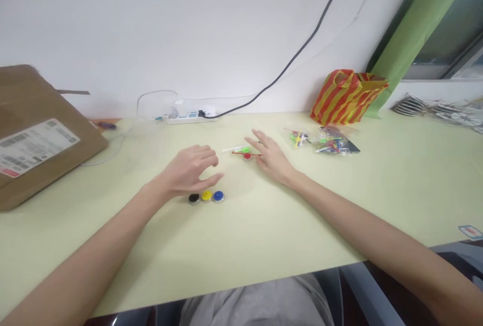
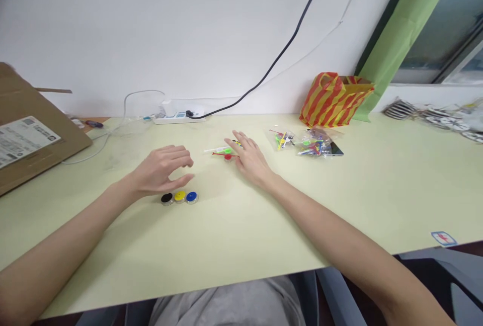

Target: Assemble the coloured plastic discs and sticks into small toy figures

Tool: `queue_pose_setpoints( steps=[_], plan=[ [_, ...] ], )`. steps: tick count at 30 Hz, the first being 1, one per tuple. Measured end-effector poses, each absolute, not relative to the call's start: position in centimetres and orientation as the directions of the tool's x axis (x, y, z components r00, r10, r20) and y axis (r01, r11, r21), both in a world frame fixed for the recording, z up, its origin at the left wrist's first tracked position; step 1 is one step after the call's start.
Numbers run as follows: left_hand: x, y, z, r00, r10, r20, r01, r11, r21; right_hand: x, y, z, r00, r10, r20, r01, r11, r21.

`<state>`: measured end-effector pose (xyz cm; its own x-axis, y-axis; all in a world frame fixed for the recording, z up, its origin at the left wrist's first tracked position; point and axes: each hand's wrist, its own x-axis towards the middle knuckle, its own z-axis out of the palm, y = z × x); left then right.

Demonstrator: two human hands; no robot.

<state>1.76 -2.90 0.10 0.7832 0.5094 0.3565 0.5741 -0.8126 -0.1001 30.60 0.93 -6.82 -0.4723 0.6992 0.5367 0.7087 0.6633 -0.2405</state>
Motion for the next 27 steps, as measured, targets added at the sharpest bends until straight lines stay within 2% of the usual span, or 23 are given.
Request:
queue_pose_setpoints(
  steps=[4, 8, 12, 16, 20, 27],
  plan=[
    [3.3, -4.5, 0.5, 0.873, 0.452, 0.182, 0.475, -0.873, -0.112, 32.2, 2.4, -7.2, -0.346, 0.775, 0.529, 0.79, 0.545, -0.282],
    [4.2, -4.6, -0.8, 0.874, 0.472, 0.119, 0.484, -0.868, -0.111, 33.9, 4.0, -7.8, -0.241, 0.828, 0.506, 0.835, 0.443, -0.327],
    [3.4, -3.6, -1.6, 0.821, 0.555, 0.136, 0.571, -0.801, -0.179, 34.5, 4.6, -8.3, -0.2, 0.837, 0.509, 0.832, 0.419, -0.362],
    [2.7, -3.0, -2.4, 0.763, 0.619, 0.187, 0.646, -0.745, -0.167, 34.4, 4.5, -8.3, -0.237, 0.829, 0.507, 0.819, 0.451, -0.355],
    [3.1, -3.2, -3.0, 0.759, 0.598, 0.258, 0.645, -0.743, -0.177, 34.2, 4.5, -8.1, -0.266, 0.818, 0.509, 0.812, 0.475, -0.339],
    [4.2, -3.7, -2.6, 0.828, 0.504, 0.246, 0.543, -0.831, -0.122, 34.0, 4.6, -7.9, -0.286, 0.81, 0.512, 0.801, 0.495, -0.335]
  ],
)
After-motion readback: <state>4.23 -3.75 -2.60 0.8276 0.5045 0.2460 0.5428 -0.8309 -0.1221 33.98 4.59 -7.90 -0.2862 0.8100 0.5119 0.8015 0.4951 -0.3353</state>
